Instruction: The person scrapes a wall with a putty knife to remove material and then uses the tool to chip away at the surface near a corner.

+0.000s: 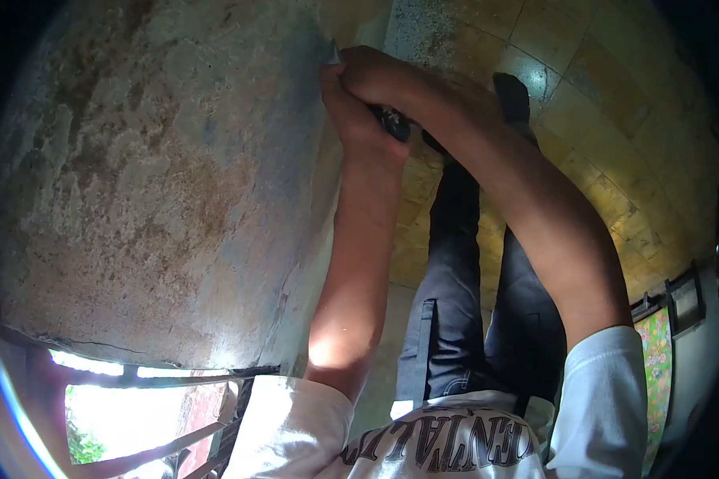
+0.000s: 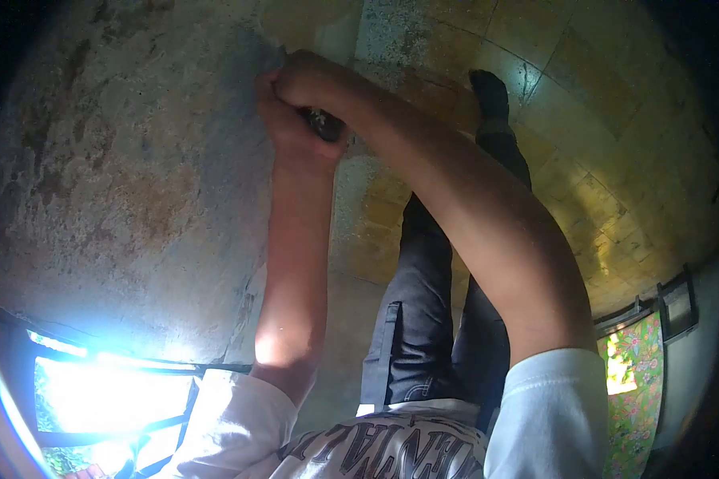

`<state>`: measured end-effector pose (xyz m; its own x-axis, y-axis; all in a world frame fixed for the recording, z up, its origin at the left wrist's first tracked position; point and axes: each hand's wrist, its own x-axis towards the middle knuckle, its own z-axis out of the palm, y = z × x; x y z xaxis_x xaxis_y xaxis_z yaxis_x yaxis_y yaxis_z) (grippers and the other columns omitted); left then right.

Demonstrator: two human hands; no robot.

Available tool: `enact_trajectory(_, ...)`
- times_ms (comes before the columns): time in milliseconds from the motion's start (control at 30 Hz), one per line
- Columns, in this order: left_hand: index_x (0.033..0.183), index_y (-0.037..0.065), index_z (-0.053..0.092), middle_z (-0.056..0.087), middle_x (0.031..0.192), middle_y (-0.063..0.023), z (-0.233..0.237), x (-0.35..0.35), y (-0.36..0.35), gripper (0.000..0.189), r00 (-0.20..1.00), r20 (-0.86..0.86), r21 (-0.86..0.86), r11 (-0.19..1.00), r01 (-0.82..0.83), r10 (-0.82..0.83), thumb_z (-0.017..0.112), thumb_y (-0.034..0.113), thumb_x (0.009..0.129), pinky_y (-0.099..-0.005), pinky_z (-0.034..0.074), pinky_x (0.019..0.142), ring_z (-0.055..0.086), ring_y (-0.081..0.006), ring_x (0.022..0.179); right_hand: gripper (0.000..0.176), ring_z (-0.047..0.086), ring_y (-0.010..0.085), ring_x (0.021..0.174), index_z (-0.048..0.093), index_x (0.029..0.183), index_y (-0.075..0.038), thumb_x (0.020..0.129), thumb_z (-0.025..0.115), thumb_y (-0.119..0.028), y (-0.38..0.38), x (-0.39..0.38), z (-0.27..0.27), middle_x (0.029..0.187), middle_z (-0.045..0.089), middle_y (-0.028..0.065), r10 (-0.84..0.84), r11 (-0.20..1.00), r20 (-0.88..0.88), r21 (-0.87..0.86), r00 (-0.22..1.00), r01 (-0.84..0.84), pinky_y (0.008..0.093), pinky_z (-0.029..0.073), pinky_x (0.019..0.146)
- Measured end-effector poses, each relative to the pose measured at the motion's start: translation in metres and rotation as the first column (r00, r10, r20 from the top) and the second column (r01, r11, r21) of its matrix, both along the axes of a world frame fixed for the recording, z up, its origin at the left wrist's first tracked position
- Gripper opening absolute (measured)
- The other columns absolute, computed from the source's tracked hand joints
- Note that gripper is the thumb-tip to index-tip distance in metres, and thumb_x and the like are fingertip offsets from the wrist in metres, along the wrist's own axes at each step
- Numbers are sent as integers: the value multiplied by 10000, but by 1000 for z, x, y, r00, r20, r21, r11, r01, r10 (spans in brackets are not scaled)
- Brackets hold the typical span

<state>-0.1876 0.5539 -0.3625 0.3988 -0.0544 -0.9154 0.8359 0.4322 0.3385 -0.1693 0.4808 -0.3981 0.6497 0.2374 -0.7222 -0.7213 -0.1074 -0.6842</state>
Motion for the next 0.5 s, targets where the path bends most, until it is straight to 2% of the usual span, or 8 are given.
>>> enact_trajectory(133, 912, 110, 599, 650, 868, -50, 4, -12, 7, 377, 993, 116, 10, 1000, 23, -24, 446, 454, 923, -394, 550, 760, 660, -221, 851, 456, 663, 378, 1099, 595, 1262, 59, 895, 575, -211, 20, -14, -2, 1191, 652, 288, -141, 988, 76, -51, 987, 145, 424, 503, 932)
enact_trajectory(233, 956, 109, 589, 627, 893, -41, -4, -6, 5, 369, 1000, -18, 80, 997, 23, -22, 469, 456, 916, -354, 516, 772, 638, -198, 850, 408, 696, 374, 1030, 676, 1117, 83, 822, 651, -198, 28, -6, -32, 1084, 694, 281, -111, 994, -57, 9, 992, 112, 423, 548, 842)
enact_trajectory(367, 953, 99, 589, 628, 894, -43, -14, -12, 9, 366, 999, 31, 68, 997, -25, 23, 487, 448, 911, -355, 516, 768, 638, -197, 848, 444, 676, 386, 1071, 625, 1182, 96, 842, 625, -189, 26, -9, -19, 1122, 672, 302, -128, 991, -27, -27, 991, 128, 428, 529, 890)
enact_trajectory(433, 951, 98, 590, 627, 889, -41, 3, -21, 8, 358, 996, 57, 59, 996, -67, 64, 496, 441, 909, -349, 517, 754, 637, -191, 844, 455, 651, 398, 1122, 581, 1255, 80, 878, 579, -175, 27, -24, -7, 1172, 644, 319, -153, 987, 58, -47, 986, 156, 432, 496, 948)
enact_trajectory(500, 935, 101, 596, 639, 877, -49, -2, -22, 17, 372, 998, 42, 64, 996, -54, 52, 480, 453, 904, -380, 539, 761, 650, -221, 836, 456, 651, 401, 1119, 580, 1250, 86, 871, 584, -168, 31, -22, -10, 1168, 643, 326, -95, 994, 37, -42, 995, 97, 429, 496, 949)
